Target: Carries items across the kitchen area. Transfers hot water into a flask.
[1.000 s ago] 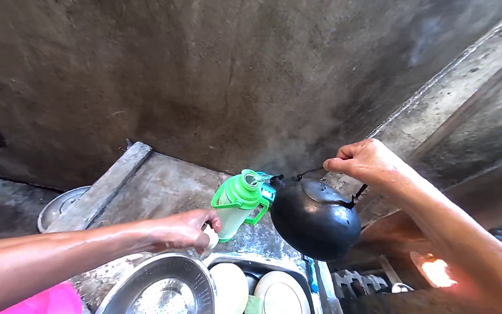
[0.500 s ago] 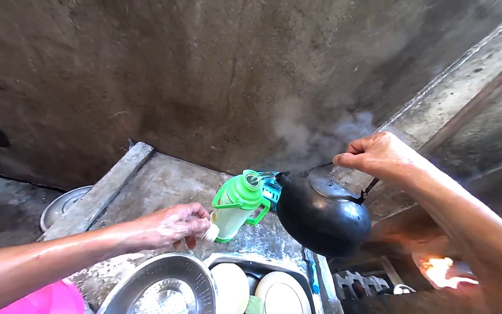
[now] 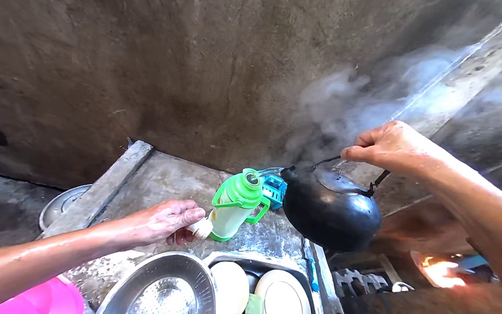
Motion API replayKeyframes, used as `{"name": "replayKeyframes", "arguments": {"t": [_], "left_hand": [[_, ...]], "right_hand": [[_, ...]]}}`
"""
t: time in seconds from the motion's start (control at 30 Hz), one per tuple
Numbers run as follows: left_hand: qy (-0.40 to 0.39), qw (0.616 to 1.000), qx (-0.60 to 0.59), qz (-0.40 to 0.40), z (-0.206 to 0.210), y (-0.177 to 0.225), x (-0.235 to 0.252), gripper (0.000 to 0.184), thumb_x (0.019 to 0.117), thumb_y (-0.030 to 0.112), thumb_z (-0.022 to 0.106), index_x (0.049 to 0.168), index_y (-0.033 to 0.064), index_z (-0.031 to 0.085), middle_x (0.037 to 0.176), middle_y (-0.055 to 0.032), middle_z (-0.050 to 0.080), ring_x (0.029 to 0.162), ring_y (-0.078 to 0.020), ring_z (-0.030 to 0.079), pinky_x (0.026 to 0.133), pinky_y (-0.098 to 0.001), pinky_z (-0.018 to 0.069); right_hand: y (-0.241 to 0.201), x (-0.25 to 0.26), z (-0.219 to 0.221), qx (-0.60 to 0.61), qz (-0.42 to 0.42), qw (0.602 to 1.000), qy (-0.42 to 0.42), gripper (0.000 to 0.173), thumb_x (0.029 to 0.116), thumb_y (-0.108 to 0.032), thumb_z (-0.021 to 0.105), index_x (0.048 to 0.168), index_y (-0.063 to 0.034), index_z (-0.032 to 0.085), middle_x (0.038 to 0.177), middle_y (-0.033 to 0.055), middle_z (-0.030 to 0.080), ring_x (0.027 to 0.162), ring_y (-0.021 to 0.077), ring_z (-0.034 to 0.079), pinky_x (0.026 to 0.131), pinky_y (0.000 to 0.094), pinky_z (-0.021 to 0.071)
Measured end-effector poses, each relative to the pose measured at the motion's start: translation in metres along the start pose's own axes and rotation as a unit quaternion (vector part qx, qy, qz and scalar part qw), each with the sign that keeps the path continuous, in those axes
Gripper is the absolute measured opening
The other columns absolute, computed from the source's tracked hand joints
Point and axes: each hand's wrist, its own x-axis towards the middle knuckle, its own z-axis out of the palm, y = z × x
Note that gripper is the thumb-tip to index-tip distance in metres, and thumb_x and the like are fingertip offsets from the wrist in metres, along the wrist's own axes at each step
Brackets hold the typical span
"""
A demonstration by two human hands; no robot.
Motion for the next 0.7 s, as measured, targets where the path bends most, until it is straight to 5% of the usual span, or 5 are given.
{"name": "replayKeyframes", "arguments": {"t": [0.03,0.1,0.7], "left_hand": [[0.001,1.0,-0.001,0.0,0.0,0.0,0.0,0.036,0.1076,0.047,0.046,0.105,0.0151,0.063,0.086,0.0004,0.071,0.071,-0.0098,0.069,0.062,-0.0238,0.0571],[0.003,1.0,0.008,0.0,0.0,0.001,0.0,0.037,0.1067,0.049,0.047,0.106,0.0159,0.063,0.087,0.0009,0.07,0.072,-0.0097,0.069,0.063,-0.024,0.0569],[0.005,0.999,0.047,-0.011,-0.001,0.003,-0.001,0.032,0.1028,0.044,0.058,0.115,0.0147,0.064,0.093,0.001,0.071,0.077,-0.0091,0.07,0.065,-0.0252,0.0572]], "right_hand": [[0.019,0.011,0.016,0.064,-0.042,0.995,0.06,0.044,0.0969,-0.027,0.073,0.061,-0.0074,0.058,0.053,0.0085,0.051,0.051,0.0186,0.049,0.049,0.0391,0.0364],[0.027,0.019,0.018,0.107,-0.034,0.993,0.035,0.045,0.096,-0.027,0.075,0.058,-0.012,0.056,0.051,0.0025,0.047,0.049,0.0154,0.046,0.05,0.0392,0.0354],[0.042,0.027,0.015,0.083,-0.068,0.993,0.04,0.046,0.0939,-0.032,0.073,0.055,-0.0164,0.055,0.048,0.0014,0.047,0.046,0.0157,0.045,0.046,0.0404,0.034]]}}
